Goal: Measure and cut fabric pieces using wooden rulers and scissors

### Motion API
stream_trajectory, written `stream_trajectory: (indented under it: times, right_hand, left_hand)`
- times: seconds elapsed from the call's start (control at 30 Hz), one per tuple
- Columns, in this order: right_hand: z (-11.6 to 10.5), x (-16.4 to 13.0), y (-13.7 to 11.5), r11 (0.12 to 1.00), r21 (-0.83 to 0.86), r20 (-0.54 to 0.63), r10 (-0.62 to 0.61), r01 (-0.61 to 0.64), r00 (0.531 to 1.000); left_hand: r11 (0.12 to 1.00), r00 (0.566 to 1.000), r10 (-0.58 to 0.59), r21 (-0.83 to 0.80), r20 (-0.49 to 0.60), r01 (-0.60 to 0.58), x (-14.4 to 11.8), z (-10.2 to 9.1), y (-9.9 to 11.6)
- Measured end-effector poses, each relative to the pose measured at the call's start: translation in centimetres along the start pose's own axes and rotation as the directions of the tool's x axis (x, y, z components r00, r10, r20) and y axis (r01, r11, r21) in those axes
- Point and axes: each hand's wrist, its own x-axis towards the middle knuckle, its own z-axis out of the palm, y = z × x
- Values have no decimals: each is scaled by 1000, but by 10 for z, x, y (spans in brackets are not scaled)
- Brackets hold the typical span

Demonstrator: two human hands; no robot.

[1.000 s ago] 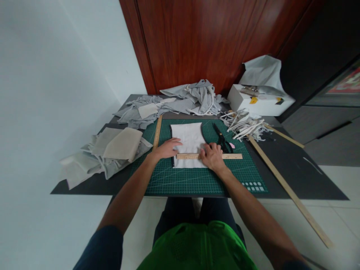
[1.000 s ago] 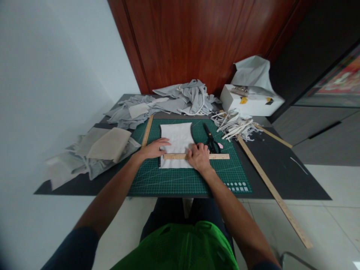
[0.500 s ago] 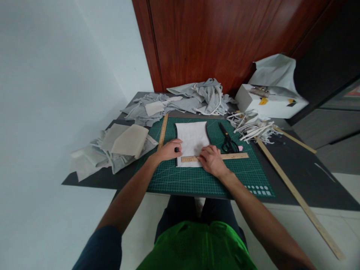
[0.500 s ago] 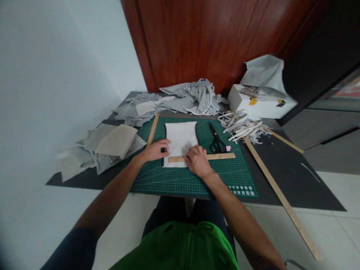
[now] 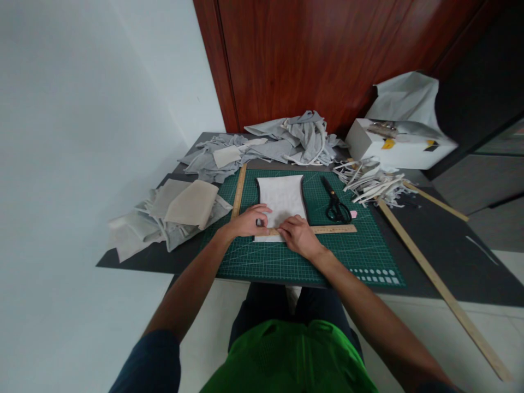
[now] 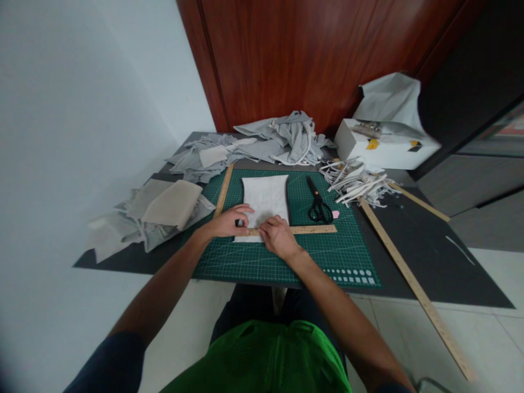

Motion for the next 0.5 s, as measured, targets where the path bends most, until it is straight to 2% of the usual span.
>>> stream_trajectory:
  times: [0.17,0.3,0.4,0.47,0.5]
  right_hand:
    - [-15,-20,31,999,32,13,-7,7,1000]
    - [-31,-39,60,999,29,25,44,-44,999]
    - [-38,-48,69,996,21,29,81,-82,996]
    - [-39,-49,69,996,22,17,87,-88,996]
    - [-38,-49,68,996,24,10,85,-86,996]
  left_hand:
    - [999,999,-14,-28,41,16,-4,-3,1]
    - [999,995,-30,-37,93,34,-6,-13,5]
    - [997,993,-69,36,100,66,-3,-14,21]
    - [988,993,-107,120,52,100,4,-7,39]
    - [985,995,-89,148,33,83,8,-1,49]
